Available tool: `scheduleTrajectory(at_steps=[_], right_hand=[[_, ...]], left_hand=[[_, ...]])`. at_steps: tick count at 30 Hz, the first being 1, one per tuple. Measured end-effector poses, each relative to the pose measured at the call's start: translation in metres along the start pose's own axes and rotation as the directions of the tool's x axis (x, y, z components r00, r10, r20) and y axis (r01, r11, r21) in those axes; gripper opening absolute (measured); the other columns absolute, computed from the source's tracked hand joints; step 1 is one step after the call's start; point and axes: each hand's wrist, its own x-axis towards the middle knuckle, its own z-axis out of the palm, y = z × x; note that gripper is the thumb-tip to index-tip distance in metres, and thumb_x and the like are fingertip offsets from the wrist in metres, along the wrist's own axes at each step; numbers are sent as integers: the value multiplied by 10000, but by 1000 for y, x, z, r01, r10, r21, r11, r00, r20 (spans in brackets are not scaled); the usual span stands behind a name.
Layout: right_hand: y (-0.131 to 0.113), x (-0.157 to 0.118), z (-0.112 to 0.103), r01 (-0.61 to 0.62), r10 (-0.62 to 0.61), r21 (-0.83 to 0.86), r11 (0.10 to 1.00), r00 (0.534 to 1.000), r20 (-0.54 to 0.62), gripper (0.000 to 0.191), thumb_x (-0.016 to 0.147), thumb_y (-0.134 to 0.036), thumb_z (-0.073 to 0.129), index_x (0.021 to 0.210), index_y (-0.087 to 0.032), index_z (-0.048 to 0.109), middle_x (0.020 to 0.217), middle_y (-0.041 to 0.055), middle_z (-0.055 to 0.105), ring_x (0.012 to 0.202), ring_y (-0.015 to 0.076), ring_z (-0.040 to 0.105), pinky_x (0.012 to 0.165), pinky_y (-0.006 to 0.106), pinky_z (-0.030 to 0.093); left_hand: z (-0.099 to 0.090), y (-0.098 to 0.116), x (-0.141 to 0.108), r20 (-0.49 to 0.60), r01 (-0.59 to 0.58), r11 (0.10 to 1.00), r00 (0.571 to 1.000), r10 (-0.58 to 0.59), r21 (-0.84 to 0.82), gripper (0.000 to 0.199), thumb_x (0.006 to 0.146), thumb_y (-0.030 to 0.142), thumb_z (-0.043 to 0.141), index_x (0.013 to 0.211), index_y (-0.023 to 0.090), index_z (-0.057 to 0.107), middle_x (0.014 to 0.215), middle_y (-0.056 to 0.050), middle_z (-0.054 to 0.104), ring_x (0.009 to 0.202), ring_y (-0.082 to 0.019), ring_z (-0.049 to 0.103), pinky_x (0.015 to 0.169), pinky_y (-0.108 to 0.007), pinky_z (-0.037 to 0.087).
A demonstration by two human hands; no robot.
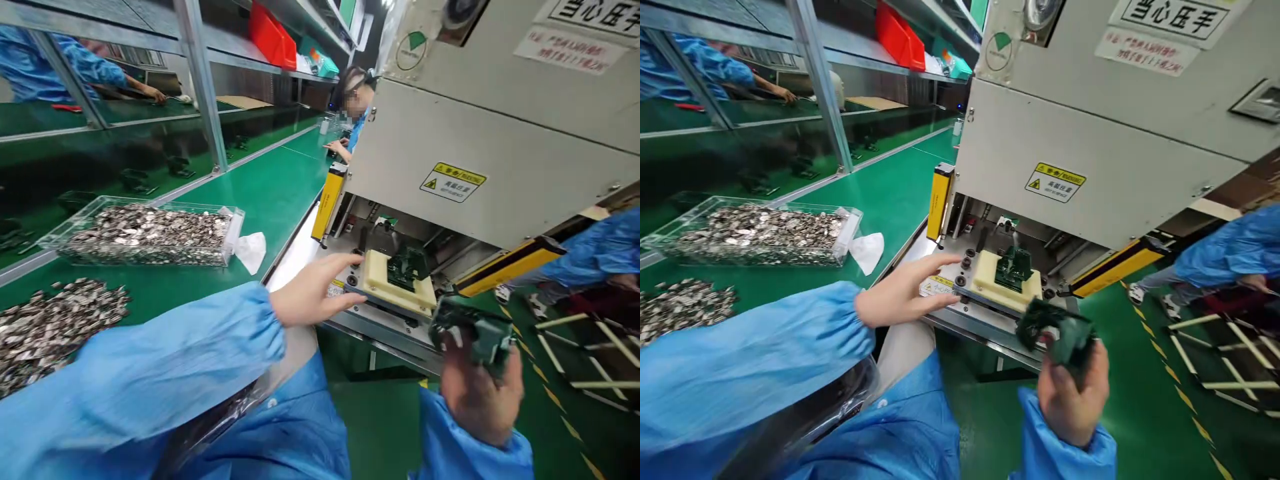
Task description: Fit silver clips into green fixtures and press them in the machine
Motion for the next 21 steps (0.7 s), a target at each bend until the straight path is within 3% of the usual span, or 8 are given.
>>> scheduleTrajectory(at_steps=[2, 4, 7, 9, 13, 17, 19, 21], right_hand=[[4, 13, -23, -2, 7, 25, 1000, 982, -186, 569, 755, -384, 706, 1293, -340, 527, 1341, 39, 543, 1197, 267, 558, 1025, 549, 436], [4, 25, -33, -71, 77, 30, 997, 960, -271, 630, 658, -332, 782, 1250, -319, 567, 1325, 57, 559, 1168, 298, 578, 1026, 595, 420], [5, 44, -32, -122, 113, -27, 992, 969, -218, 702, 621, -359, 828, 1265, -285, 559, 1333, 108, 558, 1208, 352, 554, 1054, 645, 369], [8, 61, -25, -83, 75, -67, 994, 990, -122, 672, 677, -376, 816, 1282, -258, 548, 1341, 147, 556, 1256, 356, 522, 1070, 595, 382], [16, 101, -2, 12, 18, -183, 983, 987, 159, 631, 727, -461, 787, 1265, -231, 550, 1269, 155, 616, 1199, 332, 577, 1001, 495, 481], [19, 126, 17, 94, 135, -434, 896, 874, 468, 687, 680, -547, 799, 1244, -223, 575, 1174, 121, 670, 1126, 333, 621, 979, 501, 490], [19, 130, 23, 118, 171, -482, 868, 840, 515, 683, 708, -589, 760, 1254, -223, 573, 1182, 123, 669, 1145, 338, 613, 985, 493, 483], [19, 128, 25, 128, 172, -495, 859, 839, 516, 716, 734, -629, 714, 1301, -224, 548, 1241, 128, 645, 1189, 346, 587, 995, 493, 475]], left_hand=[[28, -5, 47, -17, -54, 998, 998, 55, 30, 682, 802, 361, 716, 1382, 126, 445, 1462, -205, 466, 1373, -301, 434, 1155, -453, 360], [52, -8, 83, 9, -13, 1000, 1000, 12, 26, 769, 760, 356, 755, 1401, 101, 415, 1462, -231, 449, 1375, -332, 423, 1146, -485, 361], [68, -10, 112, 65, 85, 995, 995, -81, -61, 834, 704, 340, 803, 1401, 90, 419, 1288, -217, 585, 1221, -339, 564, 1045, -492, 457], [62, -9, 113, -2, 82, 982, 996, -84, -169, 865, 658, 333, 835, 1393, 115, 436, 1171, -173, 630, 1101, -304, 621, 960, -457, 519], [18, -5, 70, -104, 70, 951, 989, -106, -302, 761, 662, 288, 819, 1339, 146, 500, 1152, -130, 621, 1036, -236, 624, 891, -380, 565], [-29, -16, -9, 47, 277, 938, 961, -273, -211, 585, 692, 305, 796, 1227, 180, 595, 1145, -97, 641, 1012, -236, 652, 895, -386, 578], [-40, -29, -48, 109, 366, 916, 929, -352, -162, 533, 711, 323, 785, 1203, 207, 613, 1144, -88, 638, 1022, -243, 660, 900, -384, 583], [-40, -44, -76, 134, 422, 893, 905, -404, -158, 504, 725, 331, 774, 1195, 232, 621, 1194, -90, 608, 1065, -246, 654, 935, -393, 572]])
